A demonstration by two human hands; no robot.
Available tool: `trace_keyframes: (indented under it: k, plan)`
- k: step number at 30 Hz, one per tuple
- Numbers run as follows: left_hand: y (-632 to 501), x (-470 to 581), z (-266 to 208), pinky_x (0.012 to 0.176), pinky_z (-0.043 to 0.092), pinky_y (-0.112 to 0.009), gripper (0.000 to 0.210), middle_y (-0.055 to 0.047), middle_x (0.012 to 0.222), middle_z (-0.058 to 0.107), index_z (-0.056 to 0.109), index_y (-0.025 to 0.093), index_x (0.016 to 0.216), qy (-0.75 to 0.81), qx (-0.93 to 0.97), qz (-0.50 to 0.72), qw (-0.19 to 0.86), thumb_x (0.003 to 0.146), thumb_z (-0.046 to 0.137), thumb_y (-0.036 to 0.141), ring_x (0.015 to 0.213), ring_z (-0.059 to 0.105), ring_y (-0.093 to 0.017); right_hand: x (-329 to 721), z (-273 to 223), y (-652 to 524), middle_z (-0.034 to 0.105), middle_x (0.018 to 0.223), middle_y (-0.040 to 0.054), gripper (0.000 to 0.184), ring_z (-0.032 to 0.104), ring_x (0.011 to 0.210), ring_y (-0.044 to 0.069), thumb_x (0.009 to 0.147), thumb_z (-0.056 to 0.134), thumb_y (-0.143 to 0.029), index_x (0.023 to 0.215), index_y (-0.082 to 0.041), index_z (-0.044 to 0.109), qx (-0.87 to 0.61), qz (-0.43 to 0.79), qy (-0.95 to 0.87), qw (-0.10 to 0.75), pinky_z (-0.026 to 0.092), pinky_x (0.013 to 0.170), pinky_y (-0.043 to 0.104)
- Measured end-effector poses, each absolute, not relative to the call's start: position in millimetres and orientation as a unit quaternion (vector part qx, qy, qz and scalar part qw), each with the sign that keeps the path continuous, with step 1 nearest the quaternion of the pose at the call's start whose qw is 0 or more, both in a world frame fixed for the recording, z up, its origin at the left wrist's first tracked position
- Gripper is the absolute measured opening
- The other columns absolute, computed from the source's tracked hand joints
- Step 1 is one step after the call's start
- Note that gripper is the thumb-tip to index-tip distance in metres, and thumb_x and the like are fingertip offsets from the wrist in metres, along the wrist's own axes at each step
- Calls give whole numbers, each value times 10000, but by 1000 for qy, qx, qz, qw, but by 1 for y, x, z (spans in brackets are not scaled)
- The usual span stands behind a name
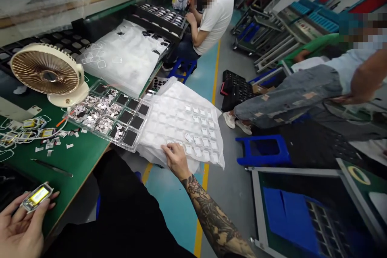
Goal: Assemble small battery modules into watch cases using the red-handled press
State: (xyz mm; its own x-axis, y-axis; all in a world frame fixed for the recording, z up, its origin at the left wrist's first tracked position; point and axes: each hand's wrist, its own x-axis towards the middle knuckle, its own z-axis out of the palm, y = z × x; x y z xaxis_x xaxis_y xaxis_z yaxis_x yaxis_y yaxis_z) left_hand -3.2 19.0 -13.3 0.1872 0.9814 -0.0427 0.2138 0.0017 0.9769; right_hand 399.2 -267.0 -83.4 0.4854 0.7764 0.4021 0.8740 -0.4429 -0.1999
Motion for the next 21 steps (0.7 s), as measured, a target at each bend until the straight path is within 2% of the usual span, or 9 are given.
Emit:
trace_keyframes:
  k: [3,5,9,11,13,16,19,21]
  plan:
    - [15,6,-7,952,678,-144,672,-9,1214,857,707,240,1449,528,547,409,503,840,992,263,1002,858,-151,407,-84,-231,695,1079,106,282,594,971,238,1092,547,-159,1290,-201,743,-846,-132,-476,199,485,847,360]
    - [13,8,-3,1006,686,-200,675,13,1201,863,714,269,1442,533,547,408,501,830,997,290,990,861,-157,408,-85,-207,701,1093,113,293,605,992,240,1109,523,-180,1307,-198,738,-851,-119,-471,200,497,871,368]
    - [8,10,7,1192,631,-586,643,81,1184,865,722,393,1384,553,573,388,463,804,998,380,1027,868,-278,407,-83,-188,708,1171,127,302,648,1081,248,1119,534,-256,1350,-192,718,-857,-65,-465,213,543,960,389]
    - [8,12,12,1157,634,-681,619,83,1161,867,724,406,1343,556,583,380,454,788,997,419,1025,868,-329,412,-77,-196,689,1268,163,347,649,1172,267,1131,474,-256,1385,-159,691,-870,-48,-437,223,546,1031,421]
    - [10,14,14,1030,715,-654,619,55,1116,874,729,370,1311,561,582,375,454,763,1007,440,969,874,-340,423,-68,-208,677,1286,180,371,646,1196,279,1129,430,-232,1380,-137,686,-883,-28,-410,225,541,1056,439]
    - [16,15,14,861,775,-549,652,-9,1071,881,740,294,1265,573,576,365,454,708,1032,466,871,876,-329,441,-57,-219,694,1185,128,300,657,1105,273,1080,574,-277,1314,-189,741,-884,30,-416,210,541,1017,411]
    - [17,16,11,848,775,-526,688,-38,1051,876,730,257,1280,566,578,378,450,696,1035,456,847,875,-321,452,-57,-210,680,1144,113,273,641,1033,269,1009,705,-328,1246,-213,776,-884,74,-418,196,531,981,396]
    - [16,16,9,872,771,-464,685,-44,1064,870,713,233,1329,547,581,395,456,739,1020,401,867,876,-287,454,-62,-199,673,1129,116,249,633,1010,264,964,735,-305,1184,-196,777,-888,84,-405,202,527,963,391]
